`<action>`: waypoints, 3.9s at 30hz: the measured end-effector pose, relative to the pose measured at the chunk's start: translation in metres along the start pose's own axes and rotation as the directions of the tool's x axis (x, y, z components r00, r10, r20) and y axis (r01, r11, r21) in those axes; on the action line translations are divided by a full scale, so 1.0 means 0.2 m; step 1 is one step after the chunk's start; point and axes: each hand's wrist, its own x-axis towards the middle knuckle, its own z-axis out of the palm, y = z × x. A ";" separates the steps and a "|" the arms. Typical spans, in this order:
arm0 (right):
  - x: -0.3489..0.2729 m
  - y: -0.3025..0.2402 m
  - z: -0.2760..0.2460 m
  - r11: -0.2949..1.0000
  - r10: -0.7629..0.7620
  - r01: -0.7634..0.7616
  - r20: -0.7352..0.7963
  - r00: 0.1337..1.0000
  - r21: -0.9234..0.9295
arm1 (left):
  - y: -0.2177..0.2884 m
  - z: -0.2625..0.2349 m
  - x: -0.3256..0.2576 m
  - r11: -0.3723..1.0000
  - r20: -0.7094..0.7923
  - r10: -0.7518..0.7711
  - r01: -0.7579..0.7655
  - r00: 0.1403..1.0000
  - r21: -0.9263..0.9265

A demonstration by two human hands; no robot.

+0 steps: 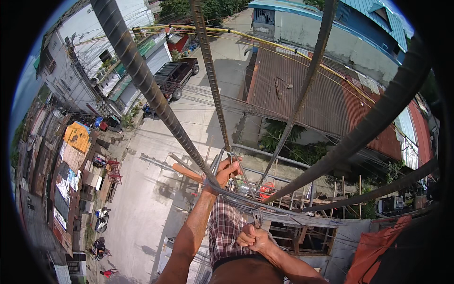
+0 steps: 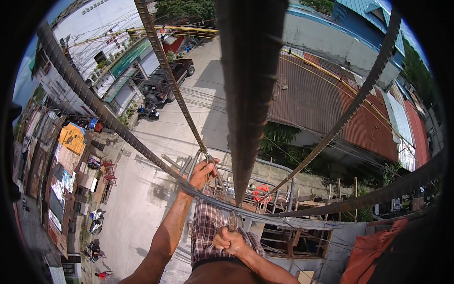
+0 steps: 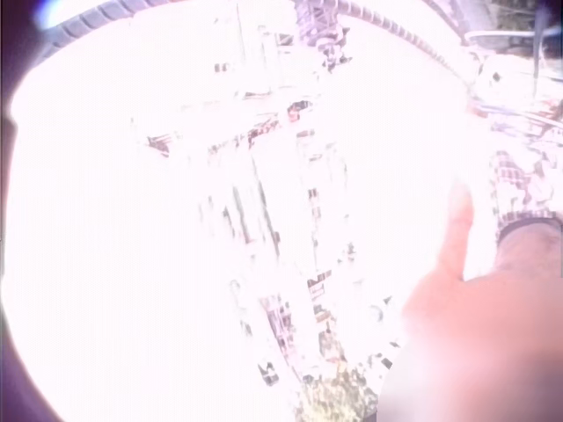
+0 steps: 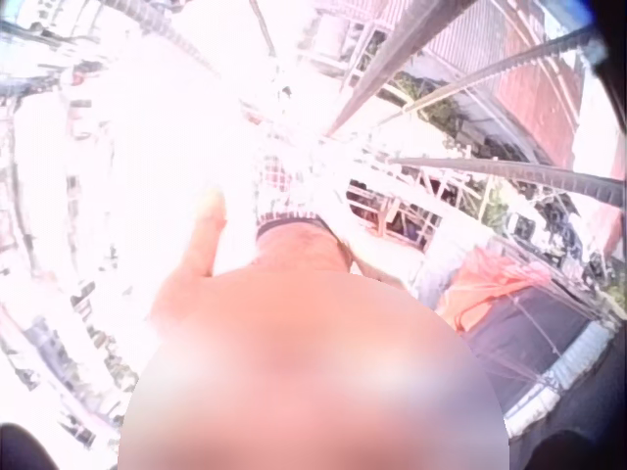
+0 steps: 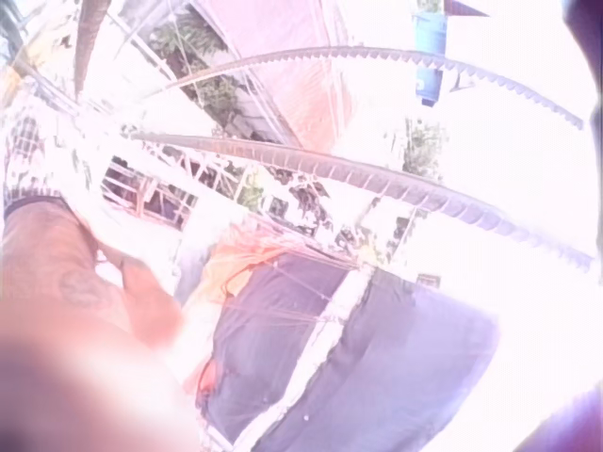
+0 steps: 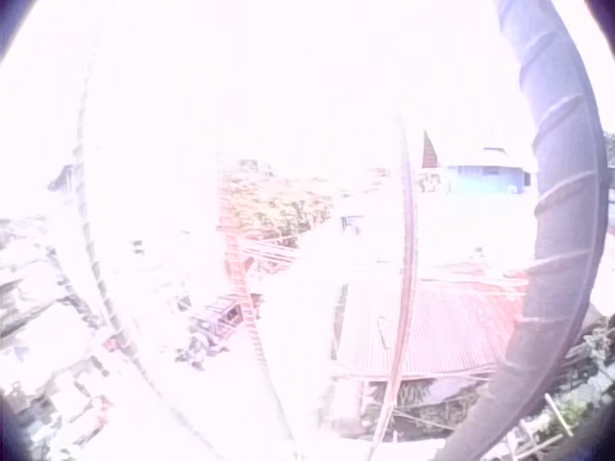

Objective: The person stands on scaffolding and ties steel rebar rods together using wire and a hand tool. They repeatedly wrap wire around intersecting bars and twist it to secure the connections.

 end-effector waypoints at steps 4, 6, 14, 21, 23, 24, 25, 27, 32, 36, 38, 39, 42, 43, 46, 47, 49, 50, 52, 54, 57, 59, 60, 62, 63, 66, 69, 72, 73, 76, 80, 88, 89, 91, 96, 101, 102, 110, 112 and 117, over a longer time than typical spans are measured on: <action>0.02 0.04 0.05 0.924 -0.045 -0.027 0.180 0.983 0.380 | 0.00 0.00 0.00 0.927 0.164 0.008 0.054 0.986 -0.371; 0.02 0.02 0.12 0.897 -0.048 0.059 -0.036 0.998 0.438 | 0.01 0.00 0.01 0.929 0.273 0.117 -0.008 0.955 -0.370; 0.07 0.08 0.30 0.658 -0.691 0.091 -0.552 0.466 -0.747 | 0.05 0.02 -0.01 0.997 0.122 0.021 -0.012 0.992 -0.076; 0.09 0.11 0.19 0.440 -0.746 -0.171 -0.465 0.476 -0.882 | 0.07 0.03 -0.04 0.997 0.049 -0.056 0.053 0.997 0.065; 0.08 0.11 0.16 0.424 -0.705 -0.394 -0.571 0.421 -0.815 | 0.08 0.05 -0.04 0.997 0.058 -0.070 0.071 0.996 -0.027; 0.08 0.11 0.15 0.377 -0.702 -0.459 -0.571 0.425 -0.805 | 0.08 0.06 -0.05 0.989 0.091 -0.057 0.068 0.994 -0.128; 0.08 0.11 0.13 0.333 -0.698 -0.538 -0.586 0.412 -0.774 | 0.09 0.07 -0.05 0.983 0.105 -0.026 0.045 0.994 -0.178; 0.11 0.10 0.10 0.340 -0.667 -0.553 -0.610 0.428 -0.760 | 0.09 0.08 -0.06 0.969 0.151 0.006 0.031 0.989 -0.247; 0.18 0.04 0.09 0.549 -0.332 -0.592 -0.804 0.493 -0.590 | 0.08 0.01 -0.08 0.988 0.084 -0.008 0.021 0.996 -0.153; 0.15 -0.13 0.09 0.613 0.067 -0.682 -0.834 0.547 -0.398 | 0.01 -0.09 -0.08 0.714 0.280 0.034 0.172 0.959 -0.678; 0.14 -0.18 0.07 0.582 0.100 -0.709 -0.831 0.548 -0.398 | -0.02 -0.13 -0.05 0.845 0.317 0.105 0.084 0.943 -0.529; 0.14 -0.19 0.06 0.612 0.228 -0.707 -0.777 0.587 -0.355 | -0.03 -0.13 -0.04 0.878 0.363 0.189 0.009 0.913 -0.479; 0.16 -0.16 0.01 0.681 0.504 -0.701 -0.560 0.657 -0.210 | -0.04 -0.12 0.00 0.792 0.392 0.042 0.209 0.919 -0.574; 0.18 -0.15 -0.01 0.667 0.678 -0.744 -0.393 0.621 -0.027 | -0.04 -0.11 0.00 0.807 0.468 0.061 0.233 0.881 -0.543; 0.21 -0.16 -0.01 0.595 0.798 -0.804 -0.129 0.589 0.008 | -0.01 -0.06 -0.03 0.929 0.168 -0.159 0.205 0.973 -0.307; 0.21 -0.17 0.00 0.499 0.735 -0.814 -0.351 0.579 -0.298 | 0.00 -0.05 -0.04 0.949 0.137 -0.138 0.170 0.981 -0.264; 0.23 -0.17 0.04 0.019 0.324 -0.698 -0.656 0.682 -0.716 | 0.04 -0.02 -0.06 0.980 0.037 -0.112 0.116 0.993 -0.162; 0.23 -0.14 0.07 -0.269 0.163 -0.655 -0.703 0.692 -0.706 | 0.06 0.00 -0.06 0.992 -0.034 -0.117 0.115 0.993 -0.054; 0.22 -0.07 0.13 -0.747 -0.298 -0.553 -0.556 0.775 -0.370 | 0.08 0.02 -0.06 0.993 -0.034 -0.067 0.070 0.997 0.090; 0.23 0.02 0.15 -0.647 -0.424 -0.650 -0.521 0.741 -0.397 | 0.10 0.03 -0.05 0.976 -0.038 -0.077 0.083 0.996 0.200; 0.21 0.04 0.09 -0.590 -0.515 -0.649 -0.395 0.761 -0.481 | 0.08 0.01 -0.03 0.969 -0.030 -0.107 0.111 0.994 0.222; 0.21 -0.04 0.03 -0.551 -0.430 -0.573 -0.382 0.818 -0.606 | 0.05 -0.02 -0.02 0.960 0.033 -0.121 0.108 0.992 0.259; 0.19 -0.09 0.01 -0.509 -0.412 -0.543 -0.365 0.835 -0.667 | 0.03 -0.04 -0.02 0.961 0.048 -0.081 0.065 0.996 0.270; 0.19 -0.15 0.01 -0.465 -0.327 -0.480 -0.359 0.874 -0.744 | -0.01 -0.08 -0.06 0.976 0.015 -0.133 0.128 0.991 0.178; 0.18 -0.16 0.02 -0.472 -0.374 -0.478 -0.322 0.870 -0.741 | -0.02 -0.11 -0.07 0.994 0.043 -0.075 0.071 0.996 0.084; 0.22 -0.05 0.07 0.027 -0.076 -0.297 -0.299 0.951 -0.954 | -0.04 -0.16 -0.12 0.939 -0.302 0.205 -0.100 0.931 0.329; 0.25 0.04 0.04 0.334 -0.032 -0.126 -0.144 0.989 -0.934 | -0.04 -0.16 -0.10 0.719 -0.153 0.452 -0.257 0.879 0.646; 0.22 -0.01 -0.07 0.022 -0.208 -0.206 -0.206 0.956 -0.978 | -0.04 -0.11 0.00 0.652 0.023 0.547 -0.443 0.837 0.615; 0.19 -0.06 -0.10 -0.162 -0.336 -0.228 -0.163 0.928 -0.960 | -0.04 -0.10 0.03 0.689 0.026 0.515 -0.432 0.857 0.582; 0.14 -0.18 -0.15 -0.198 -0.402 -0.372 -0.271 0.875 -0.907 | -0.05 -0.07 0.09 0.716 0.045 0.417 -0.359 0.908 0.599; 0.14 -0.23 -0.05 0.259 0.036 -0.265 -0.265 0.964 -0.929 | -0.01 -0.08 0.08 0.697 0.009 0.283 -0.213 0.959 0.684; -0.12 -0.25 -0.16 -0.502 -0.346 -0.514 -0.383 0.856 -0.695 | -0.03 -0.07 0.06 0.671 0.000 0.391 -0.285 0.920 0.685; -0.20 -0.26 -0.18 -0.496 -0.308 -0.466 -0.354 0.883 -0.733 | -0.05 -0.08 0.07 0.674 -0.015 0.382 -0.268 0.924 0.688; -0.38 -0.29 -0.16 -0.559 -0.291 -0.524 -0.440 0.850 -0.642 | -0.06 -0.13 0.11 0.642 0.049 0.426 -0.340 0.903 0.687; -0.80 -0.45 0.14 -0.484 -0.222 -0.508 -0.462 0.859 -0.712 | -0.01 -0.21 0.16 0.720 0.002 0.226 -0.169 0.974 0.673; -0.84 -0.46 0.39 -0.301 -0.617 -0.321 -0.073 0.784 -0.898 | 0.10 -0.13 -0.09 0.759 -0.160 0.320 -0.152 0.934 0.633; -0.81 -0.47 0.42 -0.323 -0.714 -0.273 0.044 0.698 -0.906 | 0.11 -0.11 -0.16 0.909 -0.277 0.200 -0.073 0.940 0.410; -0.39 -0.97 0.70 -0.375 -0.926 0.052 0.377 0.033 -0.926 | -0.43 -0.20 -0.42 0.973 -0.665 0.075 0.092 0.743 0.213; -0.23 -0.97 0.75 -0.376 -0.910 0.229 0.404 0.091 -0.898 | -0.57 -0.31 -0.40 0.939 -0.774 0.044 0.238 0.632 0.248; 0.11 -0.95 0.69 -0.362 -0.932 0.165 0.355 -0.072 -0.917 | -0.81 -0.47 -0.36 0.904 -0.794 0.310 0.096 0.523 0.416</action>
